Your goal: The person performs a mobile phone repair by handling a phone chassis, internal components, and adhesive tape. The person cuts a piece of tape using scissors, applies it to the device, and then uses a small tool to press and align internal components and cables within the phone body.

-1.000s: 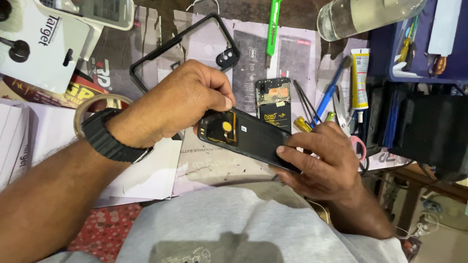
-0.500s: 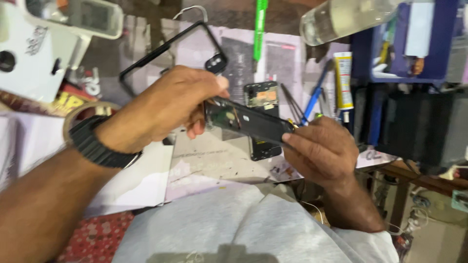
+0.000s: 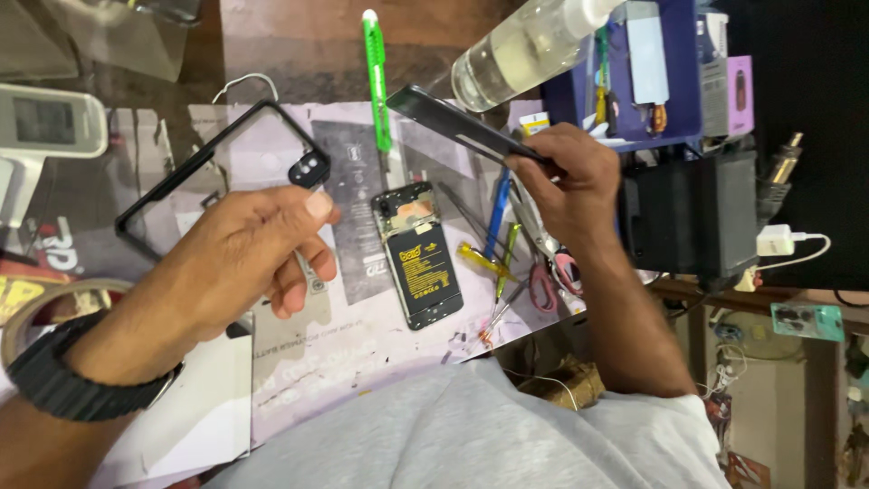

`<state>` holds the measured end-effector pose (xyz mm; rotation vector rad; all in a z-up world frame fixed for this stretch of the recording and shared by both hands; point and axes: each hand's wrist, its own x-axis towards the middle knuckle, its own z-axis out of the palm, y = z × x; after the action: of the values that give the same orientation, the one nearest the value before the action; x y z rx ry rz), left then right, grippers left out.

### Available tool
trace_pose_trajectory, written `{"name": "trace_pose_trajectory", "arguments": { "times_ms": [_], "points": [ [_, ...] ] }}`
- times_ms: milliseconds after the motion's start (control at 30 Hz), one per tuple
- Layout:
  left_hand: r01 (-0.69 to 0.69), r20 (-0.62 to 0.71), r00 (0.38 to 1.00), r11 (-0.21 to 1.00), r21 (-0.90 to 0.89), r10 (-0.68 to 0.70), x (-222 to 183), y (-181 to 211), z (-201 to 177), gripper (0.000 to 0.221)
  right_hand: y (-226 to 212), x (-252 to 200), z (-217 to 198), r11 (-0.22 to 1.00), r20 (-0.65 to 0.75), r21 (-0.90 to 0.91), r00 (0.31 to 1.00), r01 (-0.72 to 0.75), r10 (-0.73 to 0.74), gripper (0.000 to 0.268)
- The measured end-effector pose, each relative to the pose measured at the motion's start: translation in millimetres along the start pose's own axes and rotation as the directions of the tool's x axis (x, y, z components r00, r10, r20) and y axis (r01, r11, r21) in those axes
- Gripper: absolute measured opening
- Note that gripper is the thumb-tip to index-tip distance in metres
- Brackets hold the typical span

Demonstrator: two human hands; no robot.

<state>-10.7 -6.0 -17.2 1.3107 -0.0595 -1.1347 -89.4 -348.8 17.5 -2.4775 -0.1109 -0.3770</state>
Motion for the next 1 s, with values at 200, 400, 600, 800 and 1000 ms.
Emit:
{"name": "trace_pose_trajectory", "arguments": {
  "times_ms": [200, 400, 600, 800, 1000],
  "points": [
    [-0.017, 0.051, 0.999, 0.998, -0.053, 0.020, 1.3, -3.8, -2.3, 0.045, 23.7, 4.1, 9.2, 0.982, -0.005, 0.106, 0.988, -0.155, 0.156, 0.011],
    [0.050, 0.008, 0.999, 0.999, -0.013, -0.050, 0.7, 1.5, 2.5, 0.044, 43.1, 6.3, 16.5, 0.947, -0.013, 0.226, 0.971, -0.228, 0.237, 0.009],
    [0.064, 0.008, 0.998, 0.998, -0.001, -0.064, 1.7, 1.7, 3.1, 0.045, 47.8, 7.7, 20.3, 0.944, -0.020, 0.197, 0.961, -0.265, 0.275, 0.007],
    [0.060, 0.010, 0.998, 0.998, 0.027, -0.060, 0.8, 1.5, 2.9, 0.043, 48.1, 9.7, 21.6, 0.920, -0.028, 0.226, 0.942, -0.320, 0.334, 0.006],
    [0.043, 0.021, 0.999, 0.999, 0.019, -0.044, 0.8, -0.6, 1.9, 0.039, 49.4, 10.2, 22.0, 0.916, -0.034, 0.213, 0.935, -0.339, 0.354, 0.007]
  ]
}}
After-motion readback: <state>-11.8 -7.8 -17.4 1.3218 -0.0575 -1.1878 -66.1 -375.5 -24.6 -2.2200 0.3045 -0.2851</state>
